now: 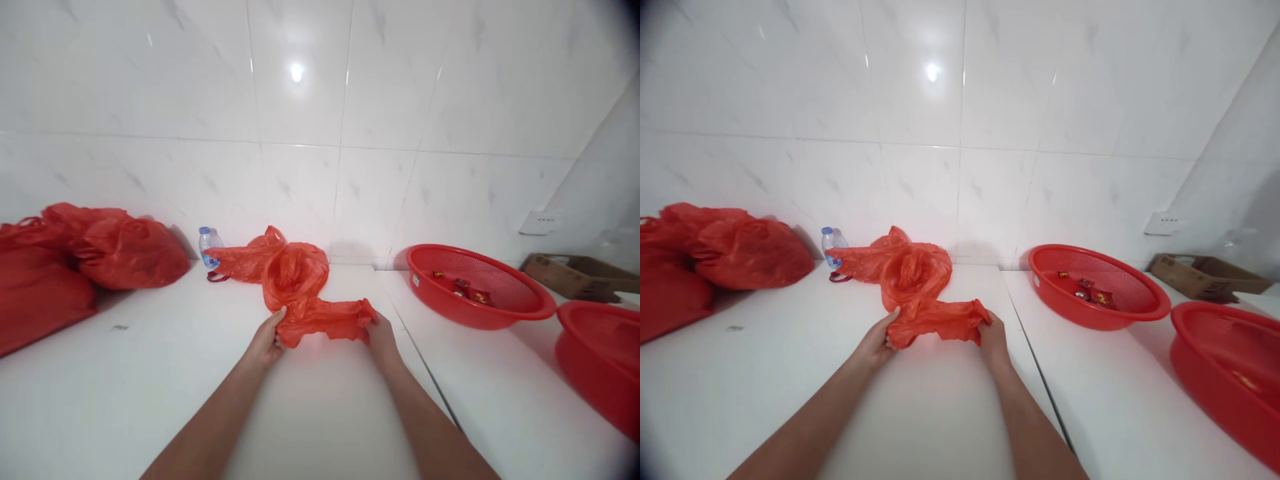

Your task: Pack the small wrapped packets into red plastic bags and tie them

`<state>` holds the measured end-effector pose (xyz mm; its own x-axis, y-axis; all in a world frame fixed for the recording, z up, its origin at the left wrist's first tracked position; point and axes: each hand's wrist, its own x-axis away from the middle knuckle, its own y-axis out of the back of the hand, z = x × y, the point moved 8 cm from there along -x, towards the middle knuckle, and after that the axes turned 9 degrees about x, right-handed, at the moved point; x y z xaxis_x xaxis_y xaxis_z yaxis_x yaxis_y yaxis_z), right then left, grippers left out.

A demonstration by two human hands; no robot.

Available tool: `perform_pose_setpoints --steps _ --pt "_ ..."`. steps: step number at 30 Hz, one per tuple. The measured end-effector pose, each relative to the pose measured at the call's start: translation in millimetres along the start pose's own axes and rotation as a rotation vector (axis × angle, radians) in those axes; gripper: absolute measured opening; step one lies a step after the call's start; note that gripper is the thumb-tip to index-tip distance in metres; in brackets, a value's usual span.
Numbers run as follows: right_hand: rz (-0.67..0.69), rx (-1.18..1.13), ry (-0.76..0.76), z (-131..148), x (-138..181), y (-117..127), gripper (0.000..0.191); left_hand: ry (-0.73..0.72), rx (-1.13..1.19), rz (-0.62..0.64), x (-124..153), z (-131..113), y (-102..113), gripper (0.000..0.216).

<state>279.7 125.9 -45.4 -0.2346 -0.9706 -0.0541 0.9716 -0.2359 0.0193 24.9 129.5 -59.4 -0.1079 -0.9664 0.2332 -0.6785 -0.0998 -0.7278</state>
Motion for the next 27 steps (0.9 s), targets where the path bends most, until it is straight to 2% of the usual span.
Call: perform_pose_setpoints --steps 2,5,9,11,14,15,17,18,20,23,24,25,27 --pt "0.0 -0.062 -0.005 -2.7 -3.1 2.9 0.01 -0.044 0.035 -0.024 -3.1 -8.3 6.6 0.023" --pt "-0.026 -0.097 0.007 -3.2 -4.9 7.0 0.019 -0.181 0.063 -0.053 -3.5 -21.5 12.6 0.015" --pt "-0.027 -0.18 0.013 -2.6 -3.1 6.6 0.029 -0.406 0.016 -0.134 5.6 -31.6 15.6 0.021" --pt "0.015 -0.151 0.039 -0.7 -0.5 2.1 0.027 -0.593 -0.237 -0.204 15.8 -39.4 11.0 0.039" --pt "0.103 -0.035 0.111 4.5 3.9 -7.2 0.016 -0.856 -0.809 -0.243 29.5 -46.0 -10.8 0.068" --pt "0.113 0.01 0.124 5.6 4.7 -8.4 0.014 -0.9 -0.937 -0.216 30.6 -44.7 -17.0 0.07" --pt "0.091 0.095 0.123 6.5 4.0 -5.9 0.012 -0.932 -1.088 -0.118 29.3 -40.5 -24.3 0.051" --pt "0.052 0.134 0.12 7.3 2.9 -1.3 0.013 -0.929 -1.123 -0.069 28.3 -38.9 -25.5 0.037" --pt "-0.112 0.251 0.131 11.4 2.0 16.4 0.019 -0.924 -1.148 -0.021 28.0 -38.6 -24.8 0.021" --pt "-0.447 0.48 0.173 23.1 14.0 47.6 0.032 -0.938 -1.135 -0.099 33.0 -43.9 -21.9 0.012" --pt "-0.516 0.554 0.193 27.4 20.9 52.2 0.033 -0.936 -1.132 -0.124 34.9 -44.5 -22.4 0.011" --pt "-0.533 0.609 0.222 31.1 27.5 51.7 0.031 -0.926 -1.133 -0.137 36.5 -43.8 -24.1 0.011" --pt "-0.464 0.679 0.323 39.1 40.4 38.1 0.022 -0.887 -1.133 -0.13 38.7 -39.7 -29.0 0.014"
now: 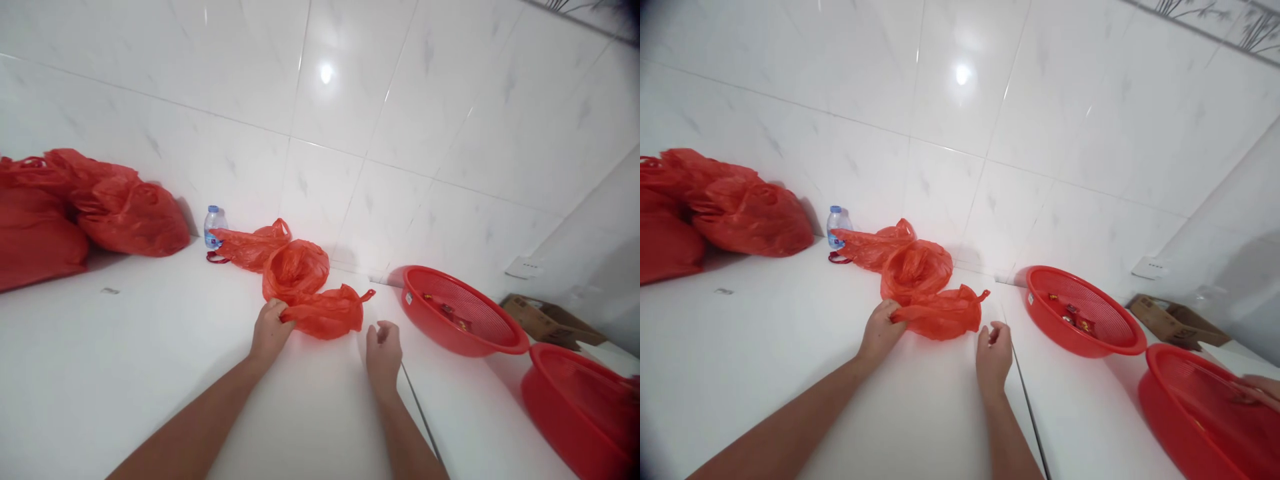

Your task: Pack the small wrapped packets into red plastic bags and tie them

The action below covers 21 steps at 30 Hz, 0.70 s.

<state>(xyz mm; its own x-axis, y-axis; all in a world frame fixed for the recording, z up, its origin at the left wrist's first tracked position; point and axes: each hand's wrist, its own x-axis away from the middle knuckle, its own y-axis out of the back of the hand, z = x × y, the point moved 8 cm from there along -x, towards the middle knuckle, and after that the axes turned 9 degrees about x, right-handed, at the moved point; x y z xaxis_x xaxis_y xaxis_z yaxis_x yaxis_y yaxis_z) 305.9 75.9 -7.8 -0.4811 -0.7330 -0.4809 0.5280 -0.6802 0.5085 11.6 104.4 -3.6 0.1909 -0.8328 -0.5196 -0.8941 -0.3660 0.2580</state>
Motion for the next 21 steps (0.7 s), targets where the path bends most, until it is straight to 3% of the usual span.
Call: perform_pose_setpoints --steps 5,7,9,11,13,16,18,21 --pt "0.159 -0.059 0.548 70.6 41.0 -18.2 0.015 0.08 0.152 0.122 11.0 -12.6 -16.8 0.011" --pt "0.266 -0.033 0.625 81.4 49.0 -33.0 0.02 0.128 0.296 0.199 17.0 -17.2 -26.2 0.013" --pt "0.363 0.064 0.555 73.1 45.9 -46.7 0.024 0.28 0.511 0.293 24.5 -14.2 -38.8 0.014" --pt "0.363 0.159 0.432 53.4 34.5 -48.1 0.027 0.478 0.798 0.33 31.2 -7.8 -50.0 0.019" --pt "0.289 0.197 0.31 30.8 19.6 -37.4 0.029 0.627 1.081 0.252 31.5 0.0 -53.4 0.022" --pt "0.222 0.316 0.078 -6.2 -0.4 -18.6 0.034 0.748 1.337 0.028 24.0 16.7 -47.1 0.016" --pt "0.245 0.476 -0.001 -20.1 -7.1 -12.6 0.035 0.778 1.383 -0.068 19.0 25.4 -41.8 0.015" --pt "0.283 0.631 0.047 -15.4 -7.5 -12.2 0.031 0.75 1.326 -0.106 14.0 29.9 -35.6 0.013"
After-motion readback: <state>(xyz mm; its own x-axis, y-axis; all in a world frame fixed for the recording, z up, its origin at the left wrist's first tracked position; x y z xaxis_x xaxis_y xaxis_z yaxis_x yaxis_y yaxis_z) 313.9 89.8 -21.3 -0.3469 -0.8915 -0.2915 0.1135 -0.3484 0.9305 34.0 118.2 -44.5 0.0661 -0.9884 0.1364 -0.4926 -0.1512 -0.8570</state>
